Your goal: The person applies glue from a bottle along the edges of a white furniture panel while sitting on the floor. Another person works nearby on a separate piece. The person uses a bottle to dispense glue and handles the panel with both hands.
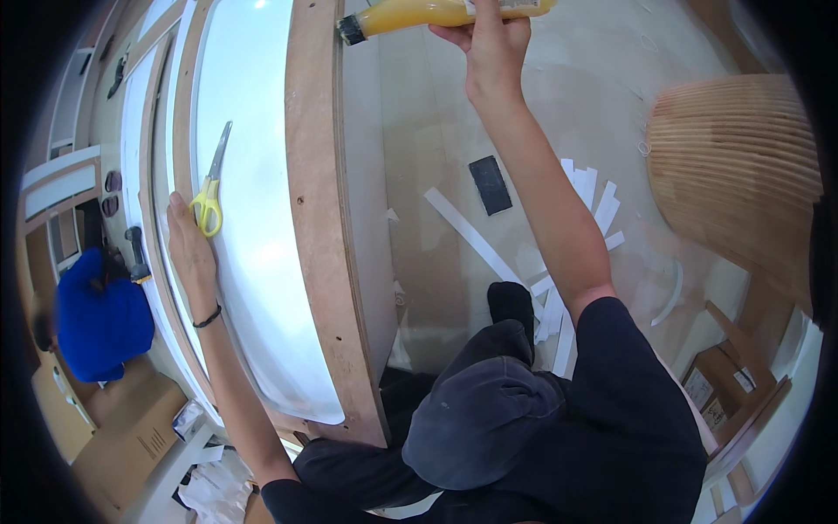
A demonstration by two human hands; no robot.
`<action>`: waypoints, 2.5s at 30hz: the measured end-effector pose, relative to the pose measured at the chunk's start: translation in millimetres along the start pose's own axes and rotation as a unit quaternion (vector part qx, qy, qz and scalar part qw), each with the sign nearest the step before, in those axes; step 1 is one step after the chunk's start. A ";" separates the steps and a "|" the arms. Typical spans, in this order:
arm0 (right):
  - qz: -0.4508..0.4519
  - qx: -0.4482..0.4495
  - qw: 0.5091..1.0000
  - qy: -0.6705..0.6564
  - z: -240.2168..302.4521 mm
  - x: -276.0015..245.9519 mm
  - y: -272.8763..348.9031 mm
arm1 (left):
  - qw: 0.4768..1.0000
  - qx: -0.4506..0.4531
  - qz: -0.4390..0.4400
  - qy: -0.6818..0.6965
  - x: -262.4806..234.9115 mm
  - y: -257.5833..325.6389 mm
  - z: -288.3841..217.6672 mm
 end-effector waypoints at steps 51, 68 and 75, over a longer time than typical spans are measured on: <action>-0.102 -0.169 0.979 -0.042 -22.6 57.2 -72.3 | 0.998 0.053 -0.027 0.018 4.3 -1.0 -4.8; -0.020 -0.072 0.997 0.024 31.0 -38.6 113.8 | 0.998 0.052 -0.024 0.013 4.3 -1.3 -3.9; -0.017 0.047 0.999 0.016 21.8 -43.9 111.3 | 0.998 0.061 -0.027 -0.010 4.1 0.6 -8.1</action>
Point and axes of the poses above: each hand's wrist, its own y-axis away from the middle knuckle, its own x-axis out of the palm, z = x × y, the point moved 2 cm from there along -y, towards the middle knuckle, and after that the axes turned 10 degrees about -z, right-handed, at the moved point
